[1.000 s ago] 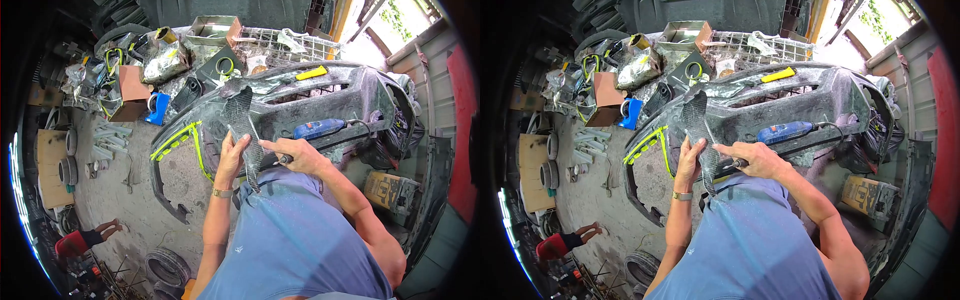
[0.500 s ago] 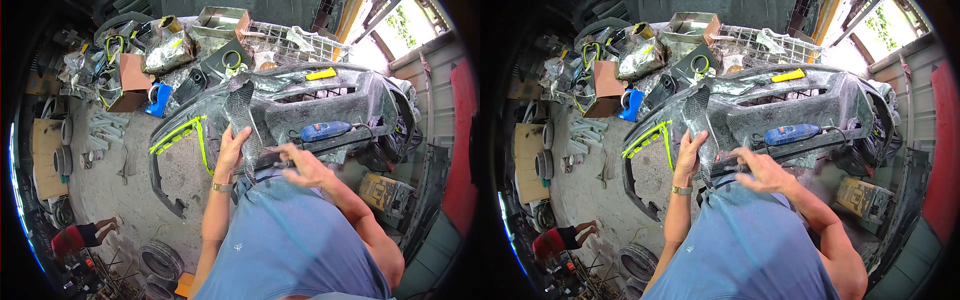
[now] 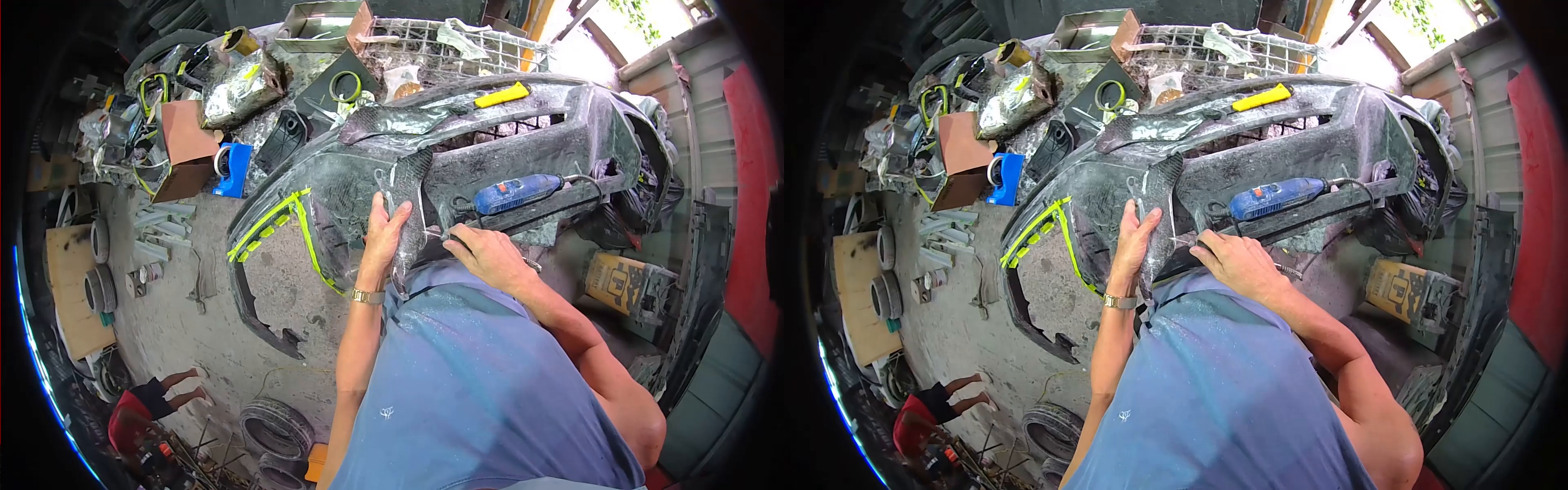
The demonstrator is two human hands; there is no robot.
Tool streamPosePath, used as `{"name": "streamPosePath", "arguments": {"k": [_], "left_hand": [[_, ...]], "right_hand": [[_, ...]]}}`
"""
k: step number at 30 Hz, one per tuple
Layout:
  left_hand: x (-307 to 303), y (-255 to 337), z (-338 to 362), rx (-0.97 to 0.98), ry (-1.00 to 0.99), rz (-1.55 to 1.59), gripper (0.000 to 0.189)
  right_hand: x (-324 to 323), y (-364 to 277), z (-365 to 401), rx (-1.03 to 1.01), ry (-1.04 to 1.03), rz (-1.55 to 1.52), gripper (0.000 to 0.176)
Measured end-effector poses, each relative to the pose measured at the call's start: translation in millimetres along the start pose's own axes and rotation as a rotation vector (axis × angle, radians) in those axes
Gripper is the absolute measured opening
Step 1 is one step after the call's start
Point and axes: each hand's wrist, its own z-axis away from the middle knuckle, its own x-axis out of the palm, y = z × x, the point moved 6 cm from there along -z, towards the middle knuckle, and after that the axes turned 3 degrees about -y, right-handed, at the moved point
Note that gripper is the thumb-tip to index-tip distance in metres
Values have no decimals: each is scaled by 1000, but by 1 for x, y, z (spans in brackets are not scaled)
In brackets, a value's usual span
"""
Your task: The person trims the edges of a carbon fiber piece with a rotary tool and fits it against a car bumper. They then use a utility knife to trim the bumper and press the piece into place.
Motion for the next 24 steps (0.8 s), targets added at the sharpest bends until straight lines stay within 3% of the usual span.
{"name": "streamPosePath", "arguments": {"k": [2,11,15,17,21,24], "left_hand": [[-2,1,0,82,30,-155,45],[-1,1,2,108,127,-160,37],[5,5,4,108,68,-111,34],[6,4,6,60,69,-121,46],[5,0,3,67,34,-115,46],[4,3,3,113,74,-126,35]], "right_hand": [[1,-1,1,18,-6,32,31],[7,-5,11,-4,-18,3,30],[10,-7,13,-37,12,-15,29],[9,-7,12,-34,5,-5,29],[11,-10,15,-30,-22,9,29],[10,-6,12,13,-14,9,29]]}}
